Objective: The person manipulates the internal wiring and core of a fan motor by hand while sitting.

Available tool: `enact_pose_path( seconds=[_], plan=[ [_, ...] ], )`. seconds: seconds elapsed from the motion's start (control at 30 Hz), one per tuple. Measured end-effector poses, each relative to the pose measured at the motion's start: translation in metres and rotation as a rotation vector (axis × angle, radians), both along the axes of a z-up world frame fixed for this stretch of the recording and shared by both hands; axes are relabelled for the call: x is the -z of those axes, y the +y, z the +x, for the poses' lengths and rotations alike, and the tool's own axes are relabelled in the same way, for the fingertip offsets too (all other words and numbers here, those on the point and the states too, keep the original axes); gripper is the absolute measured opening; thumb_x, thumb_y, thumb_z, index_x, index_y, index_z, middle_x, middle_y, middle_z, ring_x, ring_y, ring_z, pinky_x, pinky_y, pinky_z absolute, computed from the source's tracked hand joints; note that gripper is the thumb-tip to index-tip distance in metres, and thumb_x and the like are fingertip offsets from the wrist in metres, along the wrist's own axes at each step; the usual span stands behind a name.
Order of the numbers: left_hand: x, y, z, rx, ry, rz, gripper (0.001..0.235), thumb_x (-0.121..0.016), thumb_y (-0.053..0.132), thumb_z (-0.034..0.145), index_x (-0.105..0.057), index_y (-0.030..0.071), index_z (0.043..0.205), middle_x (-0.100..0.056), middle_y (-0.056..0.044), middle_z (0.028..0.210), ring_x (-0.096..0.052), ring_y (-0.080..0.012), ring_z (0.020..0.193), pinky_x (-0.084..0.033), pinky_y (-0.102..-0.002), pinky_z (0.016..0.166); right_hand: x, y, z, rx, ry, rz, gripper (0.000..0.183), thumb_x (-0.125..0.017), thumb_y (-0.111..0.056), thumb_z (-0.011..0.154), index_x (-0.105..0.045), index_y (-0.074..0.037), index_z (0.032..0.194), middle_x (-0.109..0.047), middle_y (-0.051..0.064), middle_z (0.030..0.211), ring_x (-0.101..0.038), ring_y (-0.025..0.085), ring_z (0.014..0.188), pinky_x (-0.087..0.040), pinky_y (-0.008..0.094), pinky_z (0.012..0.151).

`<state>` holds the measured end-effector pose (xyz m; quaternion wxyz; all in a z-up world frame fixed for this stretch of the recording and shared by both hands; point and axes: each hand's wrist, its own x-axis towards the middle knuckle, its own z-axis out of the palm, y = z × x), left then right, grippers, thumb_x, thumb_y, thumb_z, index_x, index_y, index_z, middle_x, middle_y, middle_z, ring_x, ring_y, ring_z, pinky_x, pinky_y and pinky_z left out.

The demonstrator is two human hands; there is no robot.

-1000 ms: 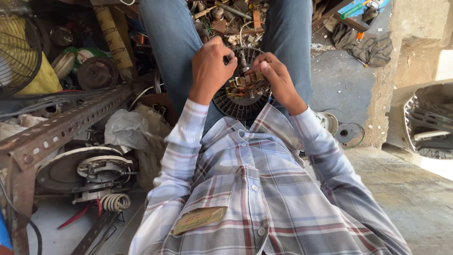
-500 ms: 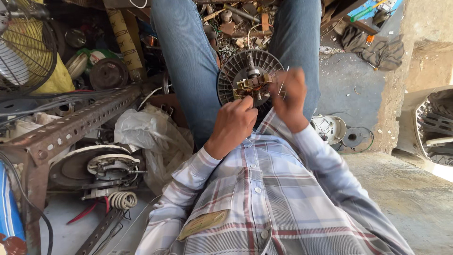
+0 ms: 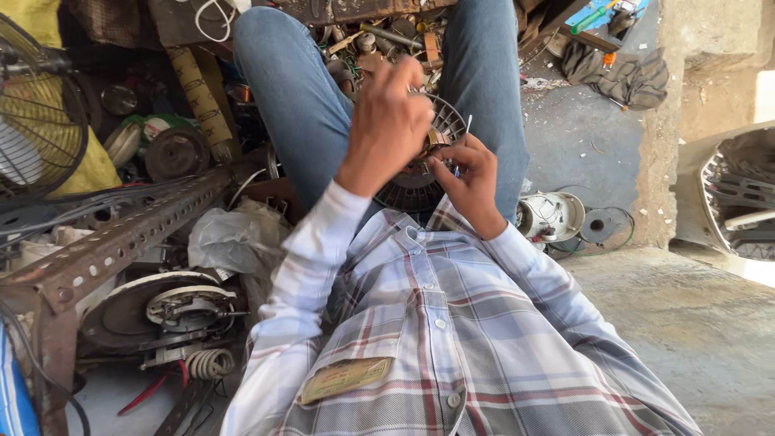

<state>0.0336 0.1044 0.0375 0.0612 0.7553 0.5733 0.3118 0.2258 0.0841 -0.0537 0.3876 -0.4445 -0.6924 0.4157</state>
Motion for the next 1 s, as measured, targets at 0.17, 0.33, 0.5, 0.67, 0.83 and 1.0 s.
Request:
enact_pose_path(
  seconds=[0.17, 0.33, 0.5, 0.67, 0.83, 1.0],
  plan=[
    [0.049, 0.019, -0.021, -0.109, -0.016, -0.093, 0.013, -0.081, 0.015, 0.080, -0.073, 0.007, 0.072, -0.060, -0.007, 0.103, -0.057, -0.0287, 0.105, -0.042, -0.050, 0.093, -0.004, 0.015, -0.004, -0.008, 0.184, 0.025, 0.008, -0.079, -0.008, 0.089, -0.074, -0.002, 0.089, -0.060, 0.003, 0.085, -0.056, 0.012, 0.075, -0.044, 0.028, 0.066],
    [0.066, -0.005, -0.042, -0.175, -0.029, -0.107, 0.012, -0.081, 0.016, 0.084, -0.076, 0.007, 0.077, -0.065, -0.005, 0.093, -0.063, -0.0261, 0.097, -0.035, -0.055, 0.110, -0.008, 0.053, -0.002, -0.245, 0.219, -0.114, 0.024, -0.064, -0.019, 0.103, -0.072, 0.003, 0.103, -0.058, 0.004, 0.101, -0.057, 0.013, 0.093, -0.047, 0.028, 0.084],
    [0.063, -0.012, -0.046, -0.227, -0.038, -0.052, 0.009, -0.079, 0.015, 0.088, -0.077, 0.007, 0.084, -0.068, -0.006, 0.085, -0.066, -0.0245, 0.077, -0.032, -0.055, 0.114, 0.004, 0.069, -0.009, -0.417, 0.259, -0.303, 0.042, -0.052, -0.030, 0.110, -0.073, 0.005, 0.099, -0.055, 0.004, 0.102, -0.056, 0.015, 0.096, -0.046, 0.029, 0.088],
    [0.066, -0.008, -0.038, -0.209, -0.194, -0.047, 0.010, -0.081, 0.015, 0.089, -0.078, 0.005, 0.090, -0.064, -0.008, 0.080, -0.063, -0.0268, 0.073, -0.047, -0.044, 0.078, 0.006, 0.063, -0.006, -0.460, 0.284, -0.265, 0.046, -0.048, -0.033, 0.111, -0.073, 0.006, 0.106, -0.059, 0.007, 0.106, -0.059, 0.017, 0.102, -0.047, 0.031, 0.094],
    [0.075, -0.005, -0.034, -0.234, -0.292, 0.020, 0.013, -0.083, 0.017, 0.085, -0.078, 0.006, 0.091, -0.061, -0.008, 0.078, -0.062, -0.0233, 0.068, -0.047, -0.038, 0.059, -0.009, 0.056, -0.007, -0.476, 0.290, -0.311, 0.045, -0.046, -0.034, 0.109, -0.070, 0.004, 0.115, -0.069, 0.010, 0.110, -0.065, 0.019, 0.106, -0.049, 0.033, 0.098],
    [0.086, -0.005, -0.035, -0.271, -0.279, 0.028, 0.014, -0.082, 0.018, 0.087, -0.078, 0.006, 0.092, -0.060, -0.007, 0.077, -0.061, -0.0214, 0.066, -0.046, -0.037, 0.057, -0.020, 0.033, -0.012, -0.172, 0.157, 0.250, 0.030, -0.069, -0.017, 0.094, -0.068, 0.000, 0.120, -0.067, 0.012, 0.111, -0.063, 0.024, 0.100, -0.052, 0.035, 0.088]
  ],
)
